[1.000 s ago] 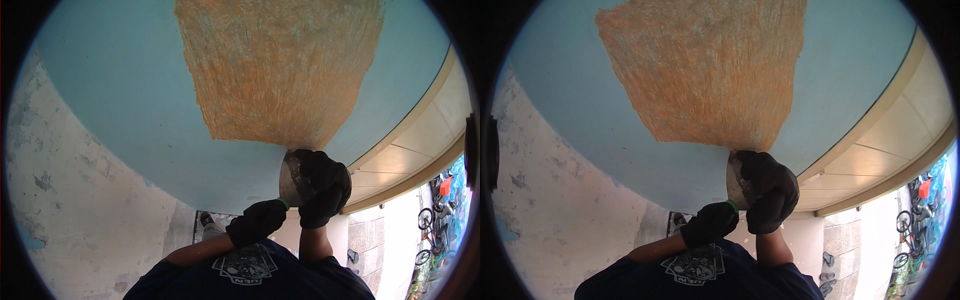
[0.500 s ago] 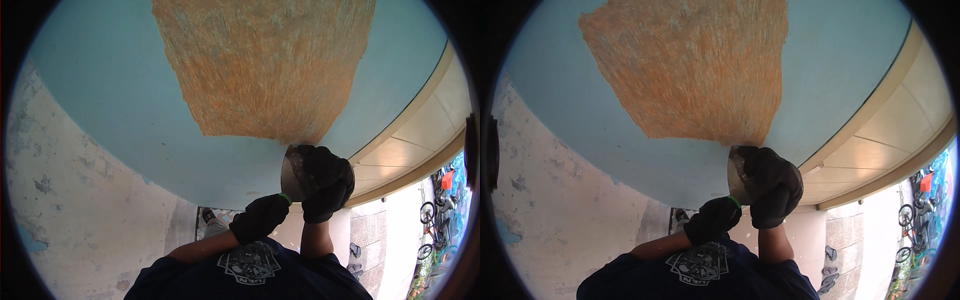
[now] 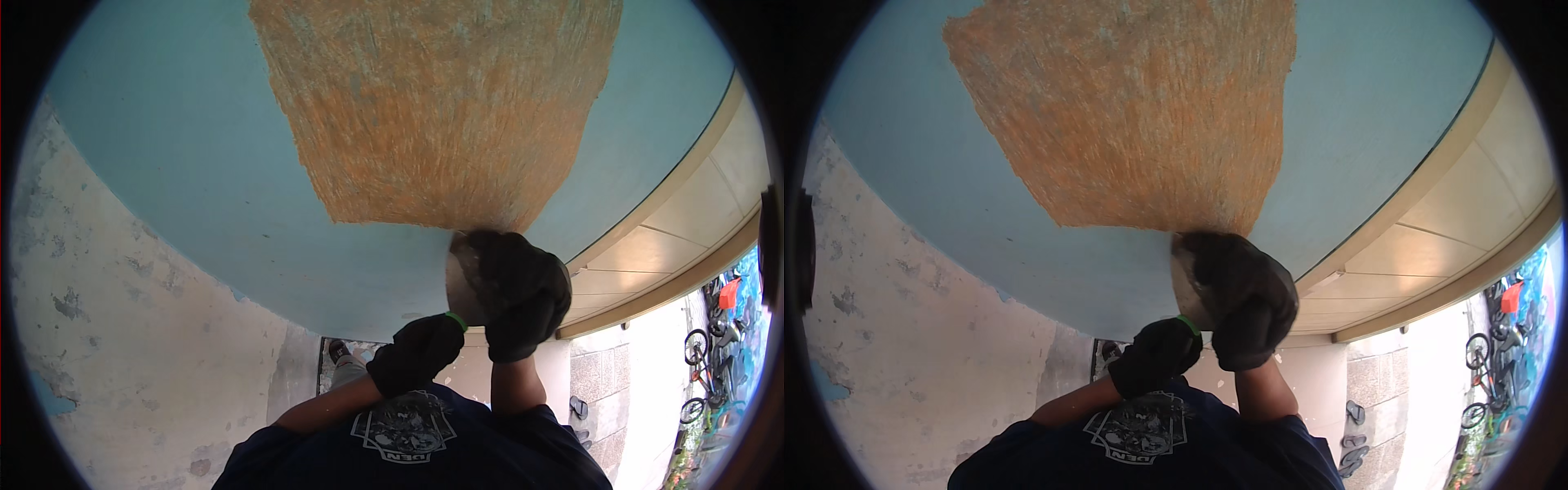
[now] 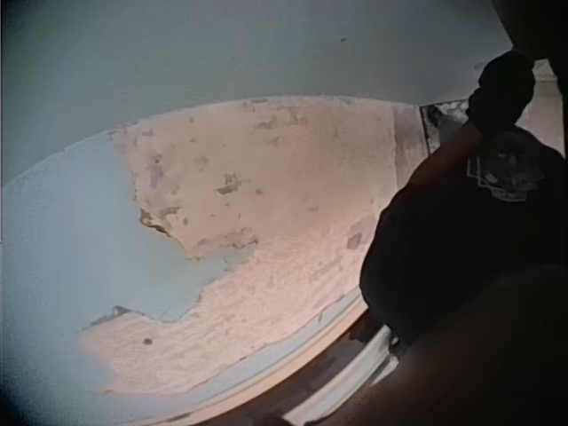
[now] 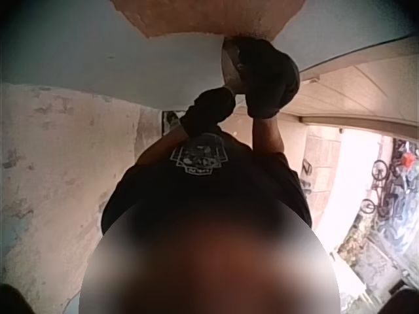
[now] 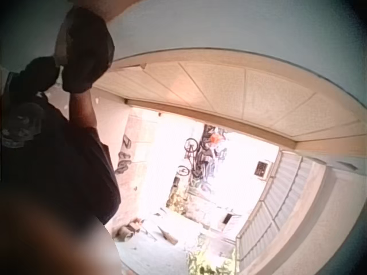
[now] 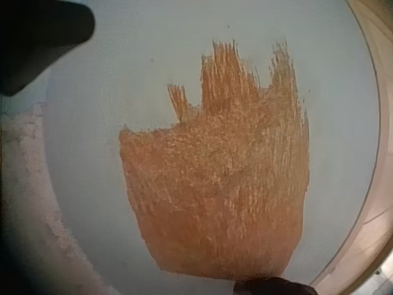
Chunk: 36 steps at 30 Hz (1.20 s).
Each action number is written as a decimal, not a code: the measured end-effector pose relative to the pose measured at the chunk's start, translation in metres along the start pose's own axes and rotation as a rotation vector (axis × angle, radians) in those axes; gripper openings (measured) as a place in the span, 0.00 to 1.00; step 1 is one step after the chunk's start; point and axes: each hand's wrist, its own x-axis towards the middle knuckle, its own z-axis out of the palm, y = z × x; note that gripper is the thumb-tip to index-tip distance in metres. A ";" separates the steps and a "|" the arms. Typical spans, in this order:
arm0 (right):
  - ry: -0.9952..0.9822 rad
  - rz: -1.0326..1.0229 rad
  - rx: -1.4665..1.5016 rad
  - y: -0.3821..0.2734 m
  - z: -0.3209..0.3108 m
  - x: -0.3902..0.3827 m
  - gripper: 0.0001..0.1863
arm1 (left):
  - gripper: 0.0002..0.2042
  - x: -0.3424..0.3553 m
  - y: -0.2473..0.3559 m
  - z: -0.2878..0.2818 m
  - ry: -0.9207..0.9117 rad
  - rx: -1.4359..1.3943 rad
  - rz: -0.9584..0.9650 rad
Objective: The person scrapes old paint or wallpaper from a wall with a putty knife.
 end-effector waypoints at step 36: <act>0.326 -0.175 0.673 0.041 0.020 -0.025 0.16 | 0.12 -0.014 0.048 -0.096 -0.027 0.479 0.167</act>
